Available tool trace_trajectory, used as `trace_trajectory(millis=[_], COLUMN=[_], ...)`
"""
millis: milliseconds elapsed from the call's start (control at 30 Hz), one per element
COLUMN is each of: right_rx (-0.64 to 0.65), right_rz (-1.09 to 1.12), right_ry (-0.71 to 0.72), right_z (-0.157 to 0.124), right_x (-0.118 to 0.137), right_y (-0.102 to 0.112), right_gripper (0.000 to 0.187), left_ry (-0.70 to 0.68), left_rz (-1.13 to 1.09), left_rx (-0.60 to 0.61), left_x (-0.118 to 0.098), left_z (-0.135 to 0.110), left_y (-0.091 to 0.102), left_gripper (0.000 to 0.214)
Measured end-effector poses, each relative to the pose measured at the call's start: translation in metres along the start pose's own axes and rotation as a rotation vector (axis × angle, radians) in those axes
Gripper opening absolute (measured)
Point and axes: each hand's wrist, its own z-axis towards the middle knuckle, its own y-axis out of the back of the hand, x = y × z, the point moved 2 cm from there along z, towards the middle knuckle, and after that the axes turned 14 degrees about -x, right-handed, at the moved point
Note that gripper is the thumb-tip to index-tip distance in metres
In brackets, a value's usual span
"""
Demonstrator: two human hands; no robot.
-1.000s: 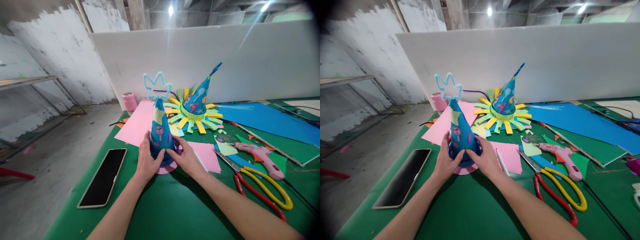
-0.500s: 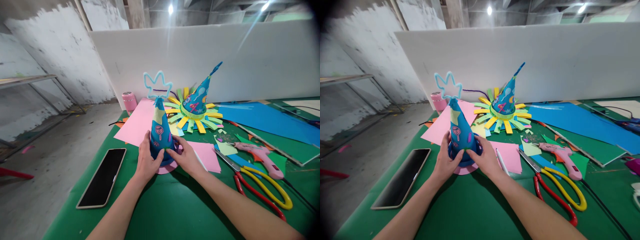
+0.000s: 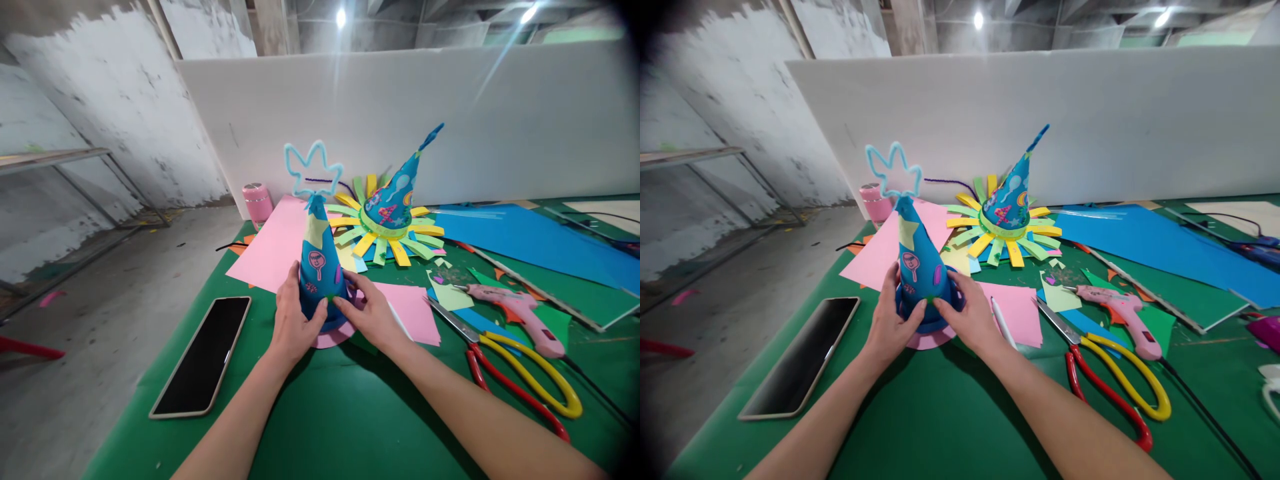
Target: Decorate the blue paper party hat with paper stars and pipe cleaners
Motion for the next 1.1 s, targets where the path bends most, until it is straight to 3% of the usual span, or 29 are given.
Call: trace_trajectory(millis=[300, 533, 967, 1100], right_rx=[0.017, 0.038, -0.004, -0.006], right_rz=[0.023, 0.040, -0.024, -0.023], right_ry=[-0.029, -0.041, -0.006, -0.001], right_z=[-0.0002, 0.0003, 0.0007, 0.0001], right_x=[0.0013, -0.0004, 0.0007, -0.0001], right_y=[0.0024, 0.0017, 0.0006, 0.0009], right_gripper=[0.046, 0.047, 0.045, 0.045], left_ry=[-0.012, 0.006, 0.113, 0.083], left_rz=[-0.025, 0.062, -0.022, -0.062], left_rx=[0.039, 0.001, 0.002, 0.023], left_x=[-0.0001, -0.0019, 0.0020, 0.0020], left_z=[-0.0018, -0.0022, -0.0026, -0.0028], left_y=[0.0027, -0.0009, -0.0011, 0.0004], left_gripper=[0.078, 0.090, 0.081, 0.080])
